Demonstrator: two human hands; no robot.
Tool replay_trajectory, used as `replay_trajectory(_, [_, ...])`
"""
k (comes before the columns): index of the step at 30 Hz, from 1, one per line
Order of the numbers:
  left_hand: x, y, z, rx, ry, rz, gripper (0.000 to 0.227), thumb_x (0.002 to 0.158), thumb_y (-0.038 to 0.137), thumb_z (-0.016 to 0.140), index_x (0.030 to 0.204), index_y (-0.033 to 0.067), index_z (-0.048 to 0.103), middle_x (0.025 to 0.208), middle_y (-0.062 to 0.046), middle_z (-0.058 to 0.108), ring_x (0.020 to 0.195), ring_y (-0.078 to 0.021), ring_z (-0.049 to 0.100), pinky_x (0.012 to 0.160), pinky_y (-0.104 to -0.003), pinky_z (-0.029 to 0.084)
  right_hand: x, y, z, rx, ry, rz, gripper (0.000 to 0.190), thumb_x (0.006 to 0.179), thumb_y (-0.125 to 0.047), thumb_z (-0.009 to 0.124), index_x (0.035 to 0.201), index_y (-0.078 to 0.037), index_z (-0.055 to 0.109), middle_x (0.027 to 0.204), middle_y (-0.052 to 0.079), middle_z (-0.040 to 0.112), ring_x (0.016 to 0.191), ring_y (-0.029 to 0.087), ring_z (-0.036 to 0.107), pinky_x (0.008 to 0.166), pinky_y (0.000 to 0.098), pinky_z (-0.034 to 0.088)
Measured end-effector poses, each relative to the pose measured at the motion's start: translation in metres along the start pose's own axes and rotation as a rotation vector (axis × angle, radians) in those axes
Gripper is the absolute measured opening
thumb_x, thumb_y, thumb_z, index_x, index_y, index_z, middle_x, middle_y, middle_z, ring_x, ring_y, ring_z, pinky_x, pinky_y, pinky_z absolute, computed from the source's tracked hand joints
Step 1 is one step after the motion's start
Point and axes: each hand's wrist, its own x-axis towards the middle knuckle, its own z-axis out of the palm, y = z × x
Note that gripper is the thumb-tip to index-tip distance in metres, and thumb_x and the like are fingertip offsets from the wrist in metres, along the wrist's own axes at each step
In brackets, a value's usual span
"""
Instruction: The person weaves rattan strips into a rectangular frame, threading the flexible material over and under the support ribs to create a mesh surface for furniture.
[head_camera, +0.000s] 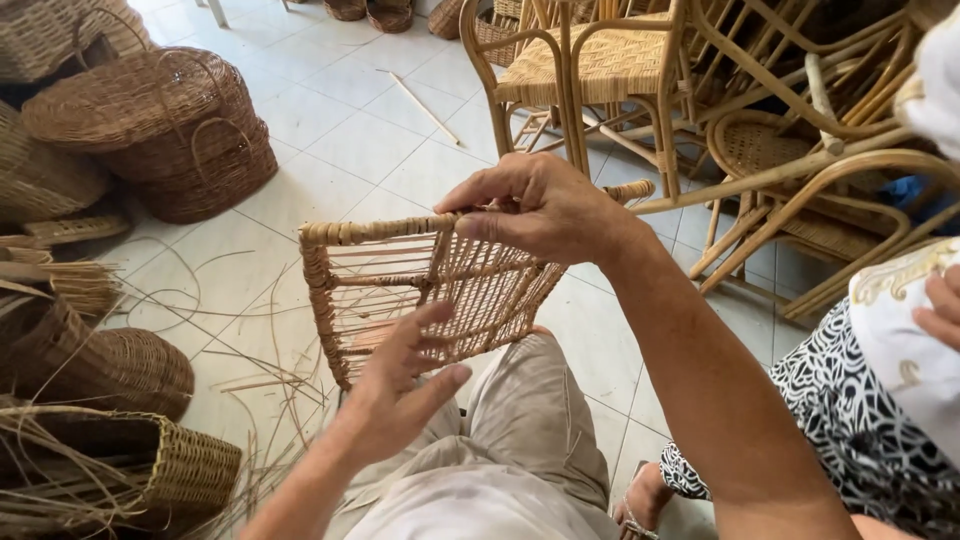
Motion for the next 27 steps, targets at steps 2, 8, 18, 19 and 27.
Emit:
replay_trajectory(2, [0.011, -0.018, 0.02, -0.591, 0.113, -0.027, 0.045, 0.093, 0.024, 0.067, 0.133, 0.0043, 0.059, 0.113, -0.01, 0.068, 0.091, -0.0192, 0.069, 0.083, -0.033, 0.064, -0.003, 0.001, 0.0, -0.045, 0.014, -0.021, 0.026, 0.094, -0.027, 0.076, 0.116, -0.012, 0.079, 0.096, 0.001, 0.076, 0.082, 0.01, 0.065, 0.069, 0.0239, 0.05])
replay_trajectory(8, [0.022, -0.05, 0.027, -0.962, 0.137, -0.036, 0.017, 0.101, 0.013, 0.063, 0.116, 0.005, 0.064, 0.092, -0.007, 0.064, 0.074, -0.0173, 0.064, 0.064, -0.035, 0.061, 0.0, -0.001, 0.0, -0.147, 0.025, -0.015, 0.025, 0.095, -0.029, 0.075, 0.116, -0.017, 0.08, 0.097, 0.001, 0.074, 0.09, 0.012, 0.064, 0.076, 0.0274, 0.051])
replay_trajectory(18, [-0.015, 0.045, 0.007, -0.288, 0.332, 0.389, 0.021, 0.103, 0.015, 0.05, 0.083, 0.01, 0.054, 0.064, 0.004, 0.042, 0.057, -0.0104, 0.038, 0.05, -0.029, 0.033, 0.003, 0.002, 0.004, -0.178, 0.048, 0.006, 0.022, 0.096, -0.022, 0.076, 0.117, -0.016, 0.079, 0.086, -0.001, 0.069, 0.074, 0.009, 0.06, 0.062, 0.0245, 0.047])
replay_trajectory(19, [-0.016, 0.056, 0.001, -0.224, 0.326, 0.451, 0.024, 0.102, 0.012, 0.049, 0.078, 0.0105, 0.05, 0.062, 0.003, 0.04, 0.054, -0.011, 0.037, 0.048, -0.03, 0.03, 0.002, 0.003, 0.003, -0.11, 0.038, -0.011, 0.021, 0.095, -0.02, 0.077, 0.116, -0.014, 0.078, 0.088, -0.001, 0.072, 0.076, 0.008, 0.062, 0.064, 0.0244, 0.049])
replay_trajectory(27, [-0.021, 0.064, -0.046, 0.404, 0.358, 0.729, 0.025, 0.095, 0.008, 0.068, 0.076, 0.0121, 0.052, 0.058, 0.003, 0.053, 0.044, -0.0091, 0.048, 0.035, -0.027, 0.04, -0.012, 0.001, 0.006, -0.06, 0.031, -0.04, 0.02, 0.094, -0.021, 0.078, 0.111, -0.012, 0.078, 0.091, 0.0, 0.074, 0.077, 0.009, 0.063, 0.065, 0.0249, 0.051])
